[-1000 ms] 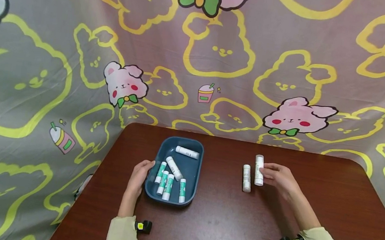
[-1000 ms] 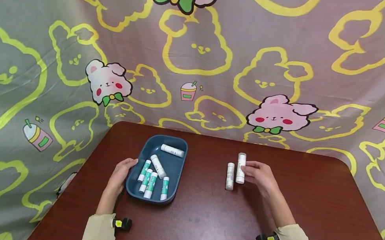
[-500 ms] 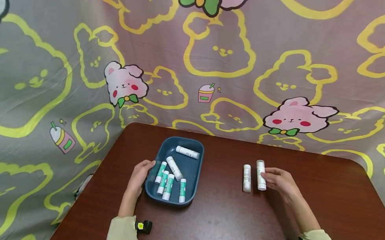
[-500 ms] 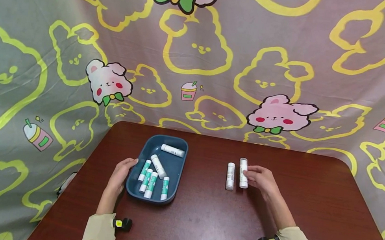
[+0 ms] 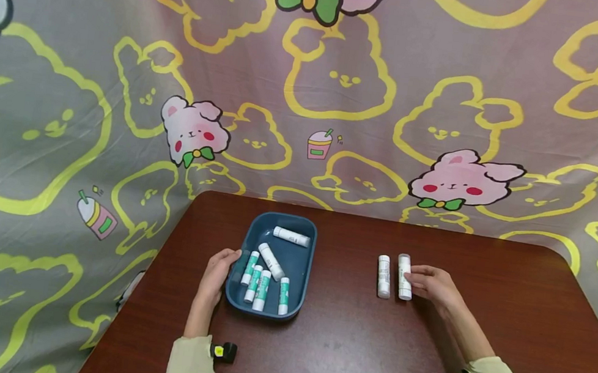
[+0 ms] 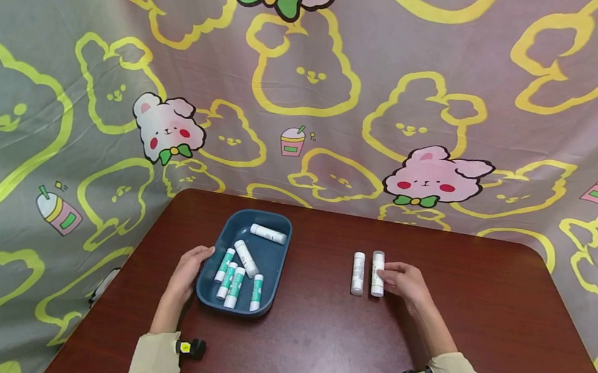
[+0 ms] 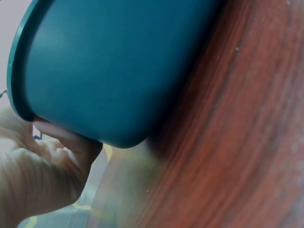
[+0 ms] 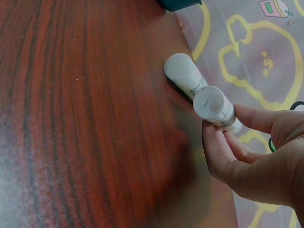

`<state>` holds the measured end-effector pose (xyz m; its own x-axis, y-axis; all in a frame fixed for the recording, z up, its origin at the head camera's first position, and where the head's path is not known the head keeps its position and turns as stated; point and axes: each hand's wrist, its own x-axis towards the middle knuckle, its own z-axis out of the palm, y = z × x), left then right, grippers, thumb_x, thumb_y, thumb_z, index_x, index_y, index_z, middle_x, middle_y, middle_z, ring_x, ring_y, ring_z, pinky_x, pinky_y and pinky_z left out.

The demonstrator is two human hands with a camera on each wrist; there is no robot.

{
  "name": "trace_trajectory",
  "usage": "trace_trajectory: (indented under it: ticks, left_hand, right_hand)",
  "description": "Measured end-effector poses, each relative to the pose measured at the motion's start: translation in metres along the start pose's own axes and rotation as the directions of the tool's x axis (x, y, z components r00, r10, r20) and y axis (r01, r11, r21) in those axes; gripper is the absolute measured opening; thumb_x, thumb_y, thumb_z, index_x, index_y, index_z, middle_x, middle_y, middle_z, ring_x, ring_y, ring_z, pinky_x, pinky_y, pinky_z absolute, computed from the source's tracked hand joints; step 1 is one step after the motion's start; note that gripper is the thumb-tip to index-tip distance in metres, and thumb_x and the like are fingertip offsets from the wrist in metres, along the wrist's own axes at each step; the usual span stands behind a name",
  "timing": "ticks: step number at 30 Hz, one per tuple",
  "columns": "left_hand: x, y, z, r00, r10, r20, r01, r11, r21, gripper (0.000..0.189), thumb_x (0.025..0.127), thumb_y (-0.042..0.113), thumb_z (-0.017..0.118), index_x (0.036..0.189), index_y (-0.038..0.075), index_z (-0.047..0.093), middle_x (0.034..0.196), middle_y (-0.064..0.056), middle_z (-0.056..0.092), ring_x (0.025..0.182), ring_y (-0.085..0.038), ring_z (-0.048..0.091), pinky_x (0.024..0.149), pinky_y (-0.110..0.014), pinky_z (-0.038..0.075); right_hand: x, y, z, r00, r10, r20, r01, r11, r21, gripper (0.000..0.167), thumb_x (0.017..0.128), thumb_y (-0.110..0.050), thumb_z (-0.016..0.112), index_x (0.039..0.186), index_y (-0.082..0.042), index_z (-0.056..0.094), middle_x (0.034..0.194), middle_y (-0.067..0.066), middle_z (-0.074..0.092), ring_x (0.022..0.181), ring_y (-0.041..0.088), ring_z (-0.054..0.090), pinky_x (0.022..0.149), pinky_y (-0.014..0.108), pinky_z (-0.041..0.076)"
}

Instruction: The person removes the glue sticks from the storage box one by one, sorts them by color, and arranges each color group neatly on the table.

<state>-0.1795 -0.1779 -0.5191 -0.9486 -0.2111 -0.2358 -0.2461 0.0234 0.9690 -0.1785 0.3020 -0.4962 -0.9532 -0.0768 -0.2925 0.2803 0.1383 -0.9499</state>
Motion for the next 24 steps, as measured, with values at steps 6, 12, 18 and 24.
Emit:
trace_trajectory:
  ticks: [6,12,18,24]
  left_hand:
    - [0.0,0.0,0.0,1.0,0.002,0.0,-0.002,1.0,0.003,0.028,0.105,0.023,0.06,0.091,-0.001,0.064,0.076,-0.005,0.057,0.072,-0.018,0.054,0.068,-0.031,0.043]
    - [0.0,0.0,-0.001,1.0,-0.005,0.001,0.005,1.0,0.001,0.027,0.105,0.023,0.061,0.092,-0.001,0.065,0.076,-0.005,0.058,0.072,-0.018,0.054,0.068,-0.03,0.043]
    - [-0.001,0.0,-0.001,1.0,-0.002,0.001,0.002,1.0,-0.002,0.027,0.105,0.022,0.06,0.093,-0.002,0.064,0.076,-0.005,0.058,0.071,-0.018,0.054,0.067,-0.03,0.044]
    - [-0.001,0.001,0.0,1.0,-0.004,-0.002,0.004,1.0,0.0,0.026,0.104,0.022,0.06,0.093,-0.002,0.064,0.076,-0.005,0.058,0.072,-0.018,0.054,0.068,-0.031,0.044]
  right_hand:
    - [0.002,0.006,0.0,1.0,0.006,0.005,-0.006,1.0,0.007,0.047,0.101,-0.004,0.062,0.132,0.025,0.043,0.091,-0.003,0.066,0.082,0.004,0.066,0.076,0.024,0.056]
    - [0.003,0.009,0.001,1.0,-0.005,0.001,0.005,1.0,-0.023,0.048,0.101,-0.004,0.063,0.132,0.025,0.043,0.093,-0.001,0.066,0.083,0.005,0.066,0.077,0.026,0.057]
    - [0.003,0.009,0.005,0.999,-0.016,-0.038,0.013,0.997,-0.082,0.048,0.1,-0.005,0.066,0.131,0.024,0.046,0.094,0.001,0.068,0.082,0.006,0.066,0.077,0.028,0.058]
    - [0.001,0.005,0.011,0.995,-0.04,-0.094,0.029,0.992,-0.12,0.045,0.097,-0.003,0.069,0.127,0.025,0.05,0.094,0.008,0.07,0.079,0.009,0.069,0.073,0.029,0.059]
